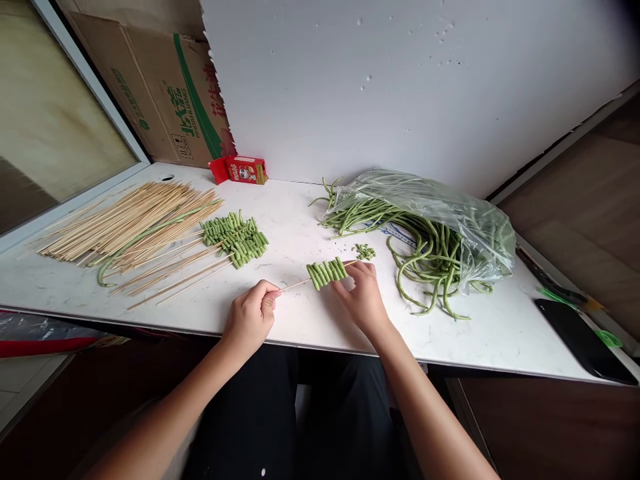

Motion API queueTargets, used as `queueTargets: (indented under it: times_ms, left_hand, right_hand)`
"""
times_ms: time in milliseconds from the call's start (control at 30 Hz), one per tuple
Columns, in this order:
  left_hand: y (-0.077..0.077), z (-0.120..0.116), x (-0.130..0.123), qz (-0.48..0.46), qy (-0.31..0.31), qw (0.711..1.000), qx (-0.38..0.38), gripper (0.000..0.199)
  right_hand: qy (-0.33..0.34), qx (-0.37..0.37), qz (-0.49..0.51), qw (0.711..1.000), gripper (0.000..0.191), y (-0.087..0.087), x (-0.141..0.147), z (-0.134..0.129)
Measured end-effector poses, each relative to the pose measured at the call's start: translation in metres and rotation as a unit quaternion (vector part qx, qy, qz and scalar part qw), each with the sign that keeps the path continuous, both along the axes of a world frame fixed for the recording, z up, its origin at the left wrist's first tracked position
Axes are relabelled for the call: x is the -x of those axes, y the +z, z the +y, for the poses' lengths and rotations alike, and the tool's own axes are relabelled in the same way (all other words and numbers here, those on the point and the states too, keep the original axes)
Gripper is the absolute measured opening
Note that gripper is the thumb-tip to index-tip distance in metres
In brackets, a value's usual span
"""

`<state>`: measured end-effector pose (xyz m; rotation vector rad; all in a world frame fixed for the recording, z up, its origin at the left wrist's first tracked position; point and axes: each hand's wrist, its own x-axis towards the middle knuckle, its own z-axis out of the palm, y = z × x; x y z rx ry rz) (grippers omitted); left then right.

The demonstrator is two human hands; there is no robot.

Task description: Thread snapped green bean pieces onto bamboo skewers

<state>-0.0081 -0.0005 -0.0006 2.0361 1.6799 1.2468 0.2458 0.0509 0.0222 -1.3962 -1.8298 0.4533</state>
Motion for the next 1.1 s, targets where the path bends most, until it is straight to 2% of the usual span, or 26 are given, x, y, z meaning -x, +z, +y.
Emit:
queueTargets:
  times_ms: [133, 300, 367, 433, 467, 567, 633, 867, 1100]
  left_hand:
    - [0.001, 0.0, 0.0, -0.009, 0.003, 1.0, 0.001, 0.026]
    - [0.0, 0.001, 0.0, -0.016, -0.003, 1.0, 0.0, 0.025]
    - [0.0, 0.001, 0.0, -0.021, -0.002, 1.0, 0.0, 0.025]
    - [0.001, 0.001, -0.001, -0.025, -0.001, 1.0, 0.0, 0.026]
    - [0.001, 0.001, -0.001, -0.025, 0.0, 1.0, 0.001, 0.026]
    - [0.001, 0.001, -0.001, -0.017, -0.002, 1.0, 0.001, 0.026]
    - [0.001, 0.001, -0.001, -0.013, -0.003, 1.0, 0.0, 0.026]
    - [-0.001, 0.001, -0.001, 0.01, -0.004, 1.0, -0.004, 0.026]
    - [-0.007, 0.0, 0.001, 0.033, -0.019, 0.999, 0.0, 0.024]
  right_hand:
    - [0.015, -0.018, -0.092, 0.995, 0.009, -0.004, 0.013, 0.022]
    - [0.013, -0.017, -0.082, 0.996, 0.021, -0.002, 0.01, 0.024]
    - [0.01, -0.014, -0.03, 0.999, 0.017, -0.001, 0.001, 0.02]
    - [0.002, 0.02, 0.071, 0.997, 0.007, 0.0, -0.01, 0.016]
    - [0.0, 0.047, 0.135, 0.99, 0.012, 0.0, -0.015, 0.014]
    - [-0.005, 0.11, 0.32, 0.941, 0.035, -0.002, -0.027, 0.008]
    - [-0.015, 0.125, 0.396, 0.909, 0.043, -0.005, -0.032, 0.004]
    - [0.0, 0.148, 0.467, 0.872, 0.035, -0.009, -0.034, -0.008]
    - [-0.012, 0.147, 0.491, 0.859, 0.032, -0.006, -0.033, -0.009]
